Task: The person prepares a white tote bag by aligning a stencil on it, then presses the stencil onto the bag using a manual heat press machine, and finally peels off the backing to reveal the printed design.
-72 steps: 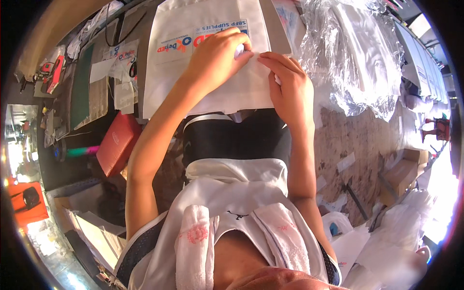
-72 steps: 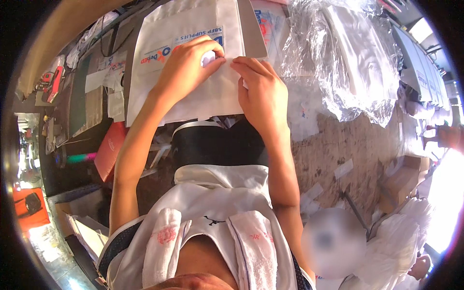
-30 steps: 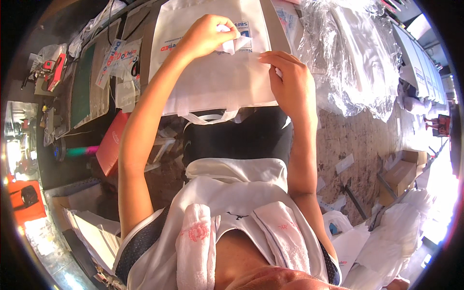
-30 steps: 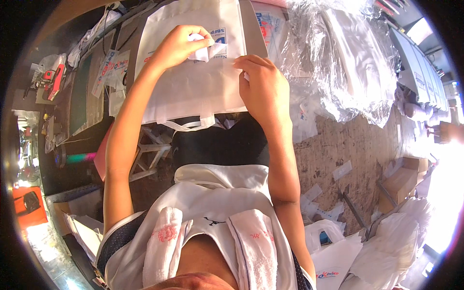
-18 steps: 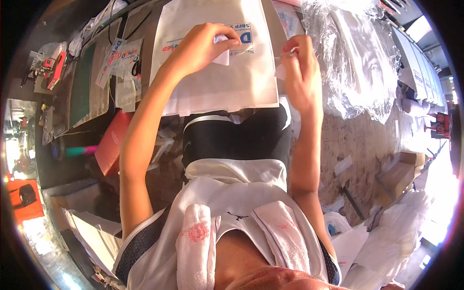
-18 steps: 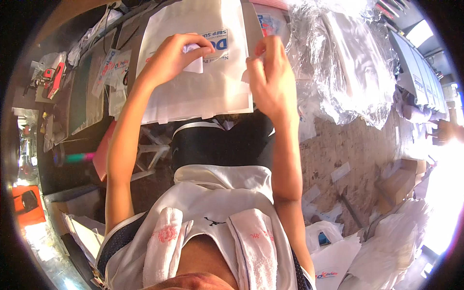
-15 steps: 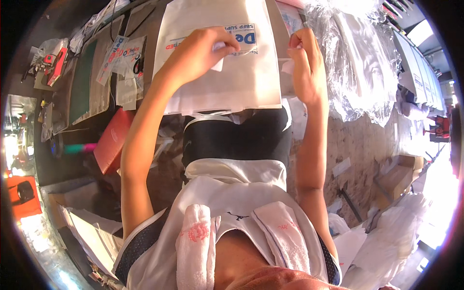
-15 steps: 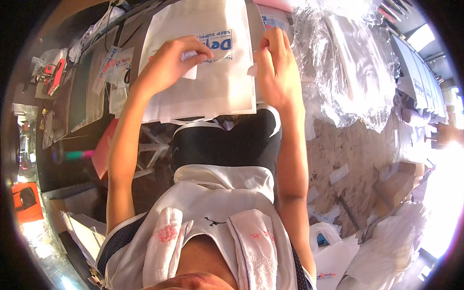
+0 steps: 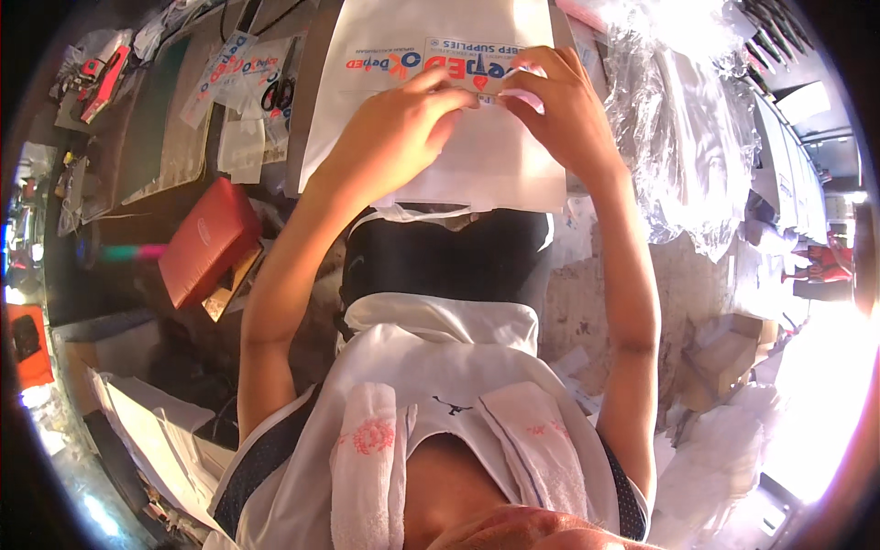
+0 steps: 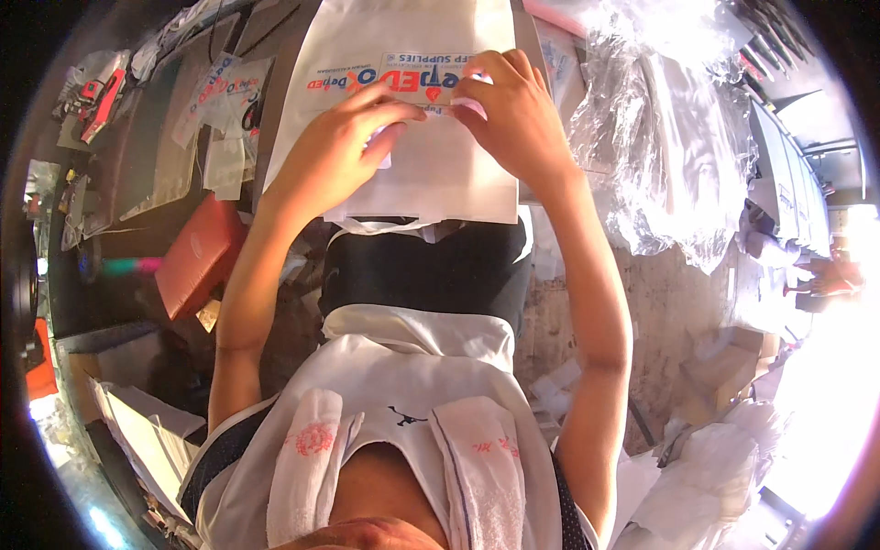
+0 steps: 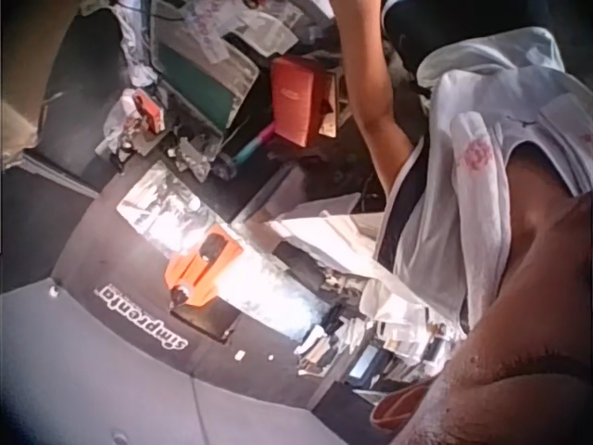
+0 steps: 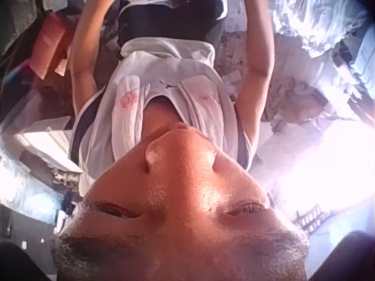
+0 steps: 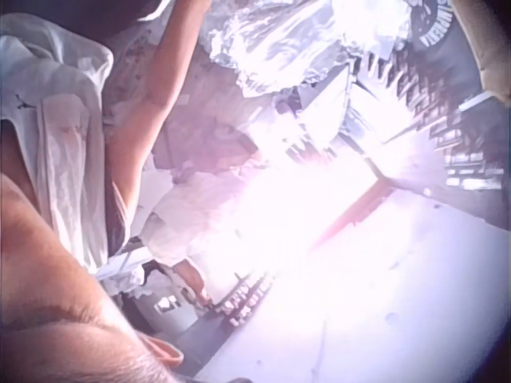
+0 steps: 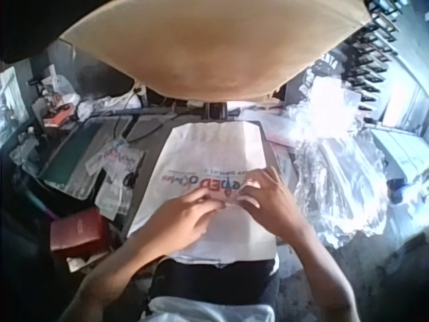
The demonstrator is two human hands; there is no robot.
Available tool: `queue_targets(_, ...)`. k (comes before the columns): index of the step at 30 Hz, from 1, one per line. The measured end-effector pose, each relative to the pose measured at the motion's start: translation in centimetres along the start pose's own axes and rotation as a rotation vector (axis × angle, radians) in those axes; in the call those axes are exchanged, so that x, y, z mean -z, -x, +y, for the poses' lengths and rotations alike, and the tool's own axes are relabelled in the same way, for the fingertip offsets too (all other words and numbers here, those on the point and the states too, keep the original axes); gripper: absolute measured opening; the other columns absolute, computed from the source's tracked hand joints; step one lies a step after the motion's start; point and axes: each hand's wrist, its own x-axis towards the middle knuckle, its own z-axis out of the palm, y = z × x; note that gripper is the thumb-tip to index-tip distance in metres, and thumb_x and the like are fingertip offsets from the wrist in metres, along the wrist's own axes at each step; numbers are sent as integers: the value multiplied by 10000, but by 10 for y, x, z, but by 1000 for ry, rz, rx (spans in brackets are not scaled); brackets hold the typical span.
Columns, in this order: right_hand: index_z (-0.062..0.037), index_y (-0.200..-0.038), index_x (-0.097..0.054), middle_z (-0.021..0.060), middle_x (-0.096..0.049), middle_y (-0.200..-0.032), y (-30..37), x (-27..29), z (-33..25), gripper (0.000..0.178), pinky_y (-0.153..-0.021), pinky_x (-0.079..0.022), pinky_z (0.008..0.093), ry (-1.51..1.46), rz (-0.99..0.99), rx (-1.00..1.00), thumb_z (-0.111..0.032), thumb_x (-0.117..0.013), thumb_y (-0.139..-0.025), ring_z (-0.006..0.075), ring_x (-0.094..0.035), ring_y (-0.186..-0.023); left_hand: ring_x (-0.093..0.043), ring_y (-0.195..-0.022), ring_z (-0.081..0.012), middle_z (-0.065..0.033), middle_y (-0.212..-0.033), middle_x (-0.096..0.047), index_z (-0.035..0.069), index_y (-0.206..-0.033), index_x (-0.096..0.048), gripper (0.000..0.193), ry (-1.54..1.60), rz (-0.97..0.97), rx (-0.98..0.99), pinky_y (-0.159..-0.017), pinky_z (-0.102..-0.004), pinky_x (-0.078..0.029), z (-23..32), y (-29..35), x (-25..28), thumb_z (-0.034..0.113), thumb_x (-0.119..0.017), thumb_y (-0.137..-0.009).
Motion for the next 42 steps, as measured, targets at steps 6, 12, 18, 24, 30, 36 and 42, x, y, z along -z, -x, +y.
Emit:
queue_targets(6, -81, -991, -769, 38, -682, -1050, 11, 25, 0, 162, -898, -577, 385, 62, -207, -17, -17, -756, -843, 244, -647, -1049, -665, -888, -322, -104, -1019, -637, 74, -1163, -716, 217, 50, 78, 8, -785, -414, -524, -11, 25, 9, 32, -665, -956)
queue_targets(12, -45, -1026, -715, 106, -698, -1020, -4, 14, -7, 171, -849, -574, 437, 59, -220, -60, -19, -748, -860, 320, -671, -981, -646, -849, -309, -99, -999, -629, 76, -1179, -712, 232, 68, 102, 0, -769, -403, -516, -10, 31, 4, 31, -671, -956)
queue_targets(18, -5, -987, -661, 193, -726, -948, -24, 17, 6, 139, -786, -550, 443, -2, -396, -159, -34, -718, -864, 381, -701, -866, -641, -823, -300, -100, -979, -626, 90, -1212, -706, 274, 75, 94, 64, -761, -403, -518, -6, 37, 9, 31, -688, -945)
queue_targets(24, -12, -941, -638, 196, -688, -861, -32, 10, 16, 147, -754, -533, 445, 65, -449, -146, -83, -721, -842, 362, -673, -812, -653, -839, -299, -99, -1002, -646, 98, -1222, -704, 284, 23, 60, 101, -764, -388, -528, -4, 39, 5, 61, -710, -941)
queue_targets(30, -36, -951, -663, 186, -702, -858, -43, -5, 9, 173, -737, -540, 445, 33, -483, -143, -122, -742, -824, 359, -695, -799, -683, -903, -312, -103, -1063, -681, 88, -1220, -700, 280, 42, 60, 114, -815, -380, -543, -12, 36, 1, 69, -713, -940)
queue_targets(36, -25, -938, -614, 187, -678, -817, -36, 7, 16, 154, -690, -513, 425, 117, -443, -134, -90, -722, -848, 348, -668, -742, -649, -979, -343, -140, -1056, -655, 74, -1207, -681, 290, 77, 258, 31, -854, -450, -519, -26, 32, 23, 107, -722, -921)
queue_targets(42, -59, -953, -656, 157, -706, -887, -64, -42, 2, 91, -748, -554, 463, 92, -278, 23, -97, -698, -882, 364, -701, -822, -620, -1060, -341, -167, -1129, -631, 56, -1185, -686, 266, 59, 550, 75, -940, -403, -493, -43, -2, 32, 85, -692, -921)
